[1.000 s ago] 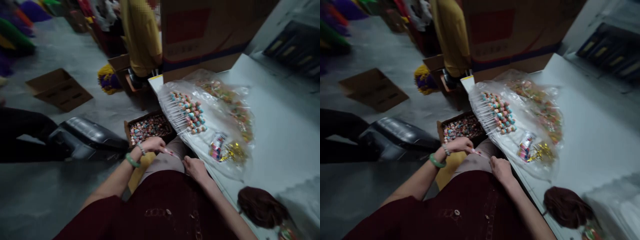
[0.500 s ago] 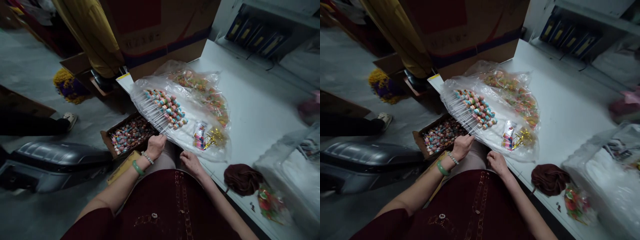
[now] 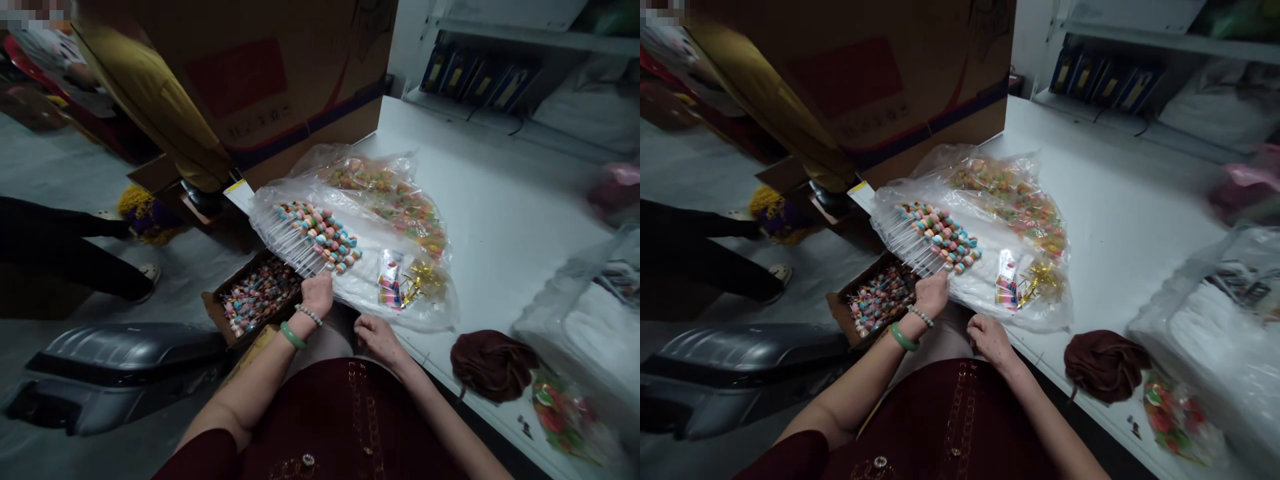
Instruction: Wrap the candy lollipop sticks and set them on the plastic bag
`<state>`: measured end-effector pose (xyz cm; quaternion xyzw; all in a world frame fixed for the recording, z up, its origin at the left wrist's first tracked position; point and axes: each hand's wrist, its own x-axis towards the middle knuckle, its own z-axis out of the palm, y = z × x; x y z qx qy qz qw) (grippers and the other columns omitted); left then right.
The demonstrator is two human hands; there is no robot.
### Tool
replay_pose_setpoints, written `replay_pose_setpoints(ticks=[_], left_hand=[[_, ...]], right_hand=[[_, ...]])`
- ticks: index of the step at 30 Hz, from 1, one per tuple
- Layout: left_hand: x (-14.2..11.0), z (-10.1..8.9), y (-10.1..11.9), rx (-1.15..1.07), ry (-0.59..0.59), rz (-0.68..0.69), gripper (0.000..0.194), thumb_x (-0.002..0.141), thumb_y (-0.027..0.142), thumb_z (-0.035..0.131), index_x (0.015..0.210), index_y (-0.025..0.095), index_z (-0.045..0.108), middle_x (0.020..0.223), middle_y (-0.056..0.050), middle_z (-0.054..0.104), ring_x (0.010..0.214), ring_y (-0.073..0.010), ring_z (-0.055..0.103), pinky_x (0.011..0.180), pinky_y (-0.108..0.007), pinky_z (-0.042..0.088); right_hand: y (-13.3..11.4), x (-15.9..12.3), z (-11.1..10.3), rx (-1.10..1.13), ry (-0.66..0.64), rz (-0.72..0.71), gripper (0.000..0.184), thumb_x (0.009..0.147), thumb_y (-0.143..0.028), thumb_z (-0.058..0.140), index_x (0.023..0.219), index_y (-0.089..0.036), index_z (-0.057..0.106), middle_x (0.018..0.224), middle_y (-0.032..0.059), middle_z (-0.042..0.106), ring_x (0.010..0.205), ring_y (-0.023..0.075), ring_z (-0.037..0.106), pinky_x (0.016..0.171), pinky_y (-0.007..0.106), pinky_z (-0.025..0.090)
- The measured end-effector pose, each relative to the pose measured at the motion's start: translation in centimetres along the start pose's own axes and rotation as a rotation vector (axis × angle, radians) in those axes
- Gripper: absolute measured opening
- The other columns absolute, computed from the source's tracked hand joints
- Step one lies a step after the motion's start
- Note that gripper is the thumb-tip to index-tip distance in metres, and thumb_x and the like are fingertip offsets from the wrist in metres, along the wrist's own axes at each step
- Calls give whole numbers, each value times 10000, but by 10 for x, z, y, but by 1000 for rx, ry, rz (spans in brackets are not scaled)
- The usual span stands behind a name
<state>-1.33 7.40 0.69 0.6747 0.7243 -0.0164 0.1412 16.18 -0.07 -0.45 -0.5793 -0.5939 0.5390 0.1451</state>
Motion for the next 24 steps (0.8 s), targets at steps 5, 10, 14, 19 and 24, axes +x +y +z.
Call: replay_pose_setpoints(ticks=[5,10,14,19,24], left_hand=[[-13,10,18,-392,15,-6,218,860,293,509,746,171,649,713,-55,657,726,-186,616,678,-287,413],[-35,29,42,-1316,-124,-89,241,729,363,615,613,167,534,561,27,515,569,-111,472,589,-241,384],[-57,43,58,-1544,-25,-114,280,696,412,645,629,165,532,591,37,501,594,-97,445,616,-234,393],[-66,50,50,-1359,-249,29,248,696,361,632,586,161,535,545,47,463,537,-87,414,546,-223,359],[-48,17,18,-1235,-474,95,217,694,342,677,652,132,645,580,-5,589,521,-102,506,531,-224,405]], right_hand=[[1,9,-6,92,68,-8,159,788,-293,471,688,-217,569,585,-28,611,537,130,524,560,238,382],[4,22,-4,340,255,-71,289,849,-469,473,826,-210,599,782,22,655,680,166,576,649,275,459],[-3,32,2,503,336,-104,321,794,-508,548,747,-192,582,746,20,618,733,169,541,677,270,447],[-9,26,1,626,405,-34,305,743,-495,583,711,-192,577,698,15,616,681,164,552,650,273,447],[-4,2,-10,452,368,-79,300,814,-479,545,824,-195,643,707,32,656,690,185,598,684,294,474]])
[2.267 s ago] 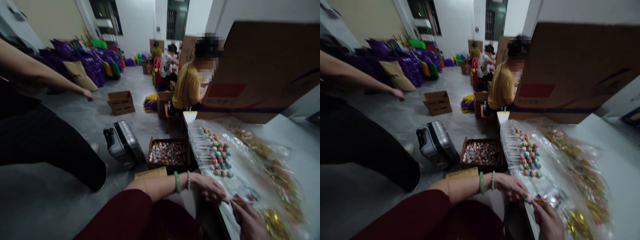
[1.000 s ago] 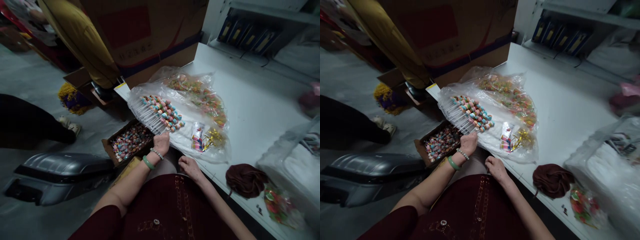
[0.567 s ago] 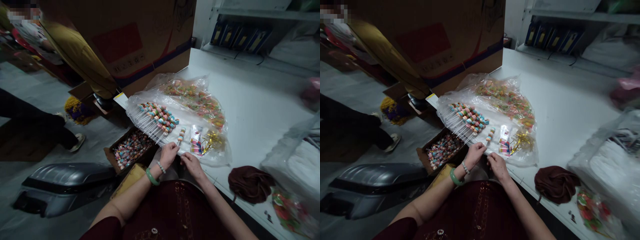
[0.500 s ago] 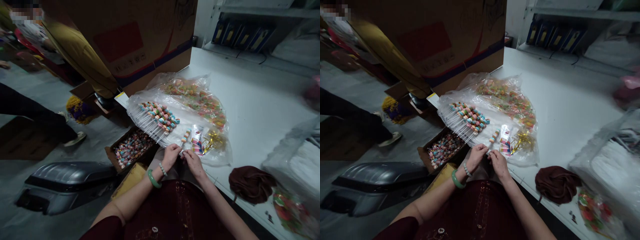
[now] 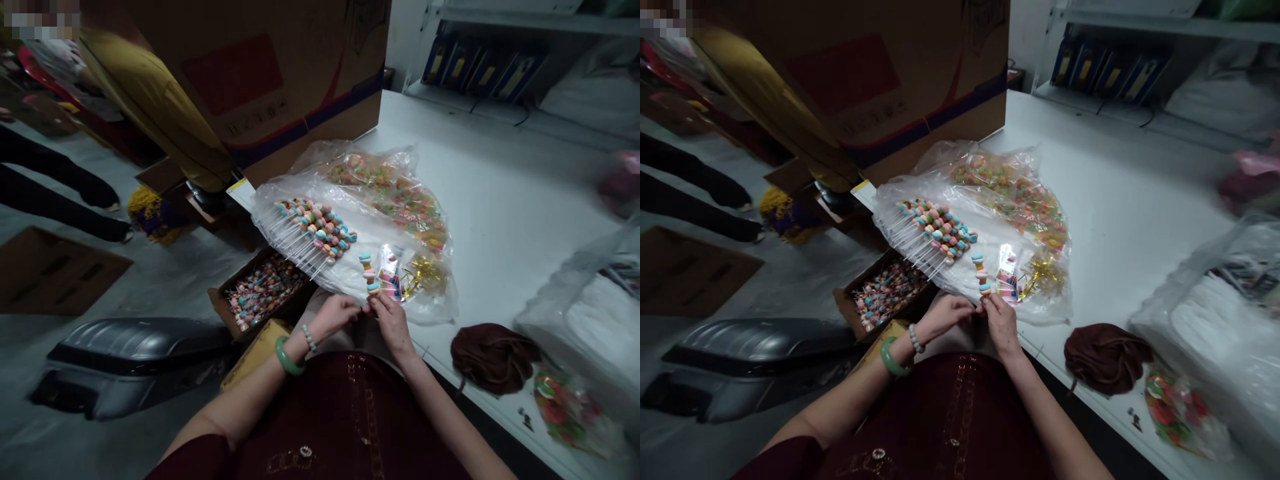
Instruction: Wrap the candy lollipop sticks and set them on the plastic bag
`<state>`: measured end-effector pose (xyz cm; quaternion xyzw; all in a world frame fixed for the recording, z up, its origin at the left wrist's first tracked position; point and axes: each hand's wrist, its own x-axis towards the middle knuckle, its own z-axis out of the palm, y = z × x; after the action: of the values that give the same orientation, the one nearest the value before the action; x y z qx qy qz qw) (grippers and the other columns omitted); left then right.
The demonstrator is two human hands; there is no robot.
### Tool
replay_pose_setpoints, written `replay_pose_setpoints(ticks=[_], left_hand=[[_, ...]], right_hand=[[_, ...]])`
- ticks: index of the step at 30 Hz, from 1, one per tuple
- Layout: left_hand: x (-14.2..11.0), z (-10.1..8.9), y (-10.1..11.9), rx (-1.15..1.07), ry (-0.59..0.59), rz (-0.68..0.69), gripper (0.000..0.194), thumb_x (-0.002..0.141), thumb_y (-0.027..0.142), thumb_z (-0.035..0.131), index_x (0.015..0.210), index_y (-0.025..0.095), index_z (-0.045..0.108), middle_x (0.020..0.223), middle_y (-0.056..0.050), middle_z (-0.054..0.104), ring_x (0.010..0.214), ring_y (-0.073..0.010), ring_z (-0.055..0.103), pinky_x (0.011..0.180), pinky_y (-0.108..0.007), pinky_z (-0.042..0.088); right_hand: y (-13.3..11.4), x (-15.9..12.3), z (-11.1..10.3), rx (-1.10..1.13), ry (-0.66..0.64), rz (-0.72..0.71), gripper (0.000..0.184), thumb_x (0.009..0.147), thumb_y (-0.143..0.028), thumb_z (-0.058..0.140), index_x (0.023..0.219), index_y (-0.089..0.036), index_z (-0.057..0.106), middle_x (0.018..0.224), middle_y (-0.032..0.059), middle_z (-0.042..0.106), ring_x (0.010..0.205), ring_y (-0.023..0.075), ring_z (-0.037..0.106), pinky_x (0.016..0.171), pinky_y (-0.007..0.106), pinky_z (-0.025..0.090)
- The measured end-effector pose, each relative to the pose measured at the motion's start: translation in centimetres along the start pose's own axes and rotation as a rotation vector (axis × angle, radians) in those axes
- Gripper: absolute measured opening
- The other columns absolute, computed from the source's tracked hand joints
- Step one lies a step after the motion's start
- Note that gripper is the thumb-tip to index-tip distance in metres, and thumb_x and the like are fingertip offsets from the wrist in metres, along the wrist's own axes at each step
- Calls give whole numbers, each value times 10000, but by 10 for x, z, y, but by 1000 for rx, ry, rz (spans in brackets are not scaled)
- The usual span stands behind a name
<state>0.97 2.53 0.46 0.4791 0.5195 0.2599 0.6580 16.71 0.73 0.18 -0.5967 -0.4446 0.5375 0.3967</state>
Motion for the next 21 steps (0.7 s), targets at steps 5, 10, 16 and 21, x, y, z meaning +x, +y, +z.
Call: replay_pose_setpoints(ticks=[5,10,16,21], left_hand=[[9,-21,39,-386,340,207,465,793,497,644,1095,143,663,991,-101,696,809,-152,661,705,-262,510],[19,-9,45,-487,269,168,485,655,497,785,916,98,702,755,-47,675,664,-135,638,701,-299,533],[20,6,36,-572,317,84,434,556,416,857,801,95,699,680,-19,660,614,-133,635,682,-303,543],[28,10,37,-517,289,-29,359,648,356,816,860,94,694,734,-39,671,599,-132,643,666,-301,549]], right_hand=[[2,-13,-5,-70,-73,18,346,842,-511,513,874,-190,639,656,13,630,516,143,539,558,269,418],[6,-21,-8,-159,-103,-25,325,887,-468,471,746,-207,603,603,-10,596,469,119,473,513,252,356],[11,-21,-10,-220,-58,-66,330,860,-422,489,613,-213,555,502,-24,540,519,130,480,572,253,351],[17,-21,-14,-21,-91,68,304,811,-486,521,709,-210,598,493,-36,531,438,119,422,476,250,315]])
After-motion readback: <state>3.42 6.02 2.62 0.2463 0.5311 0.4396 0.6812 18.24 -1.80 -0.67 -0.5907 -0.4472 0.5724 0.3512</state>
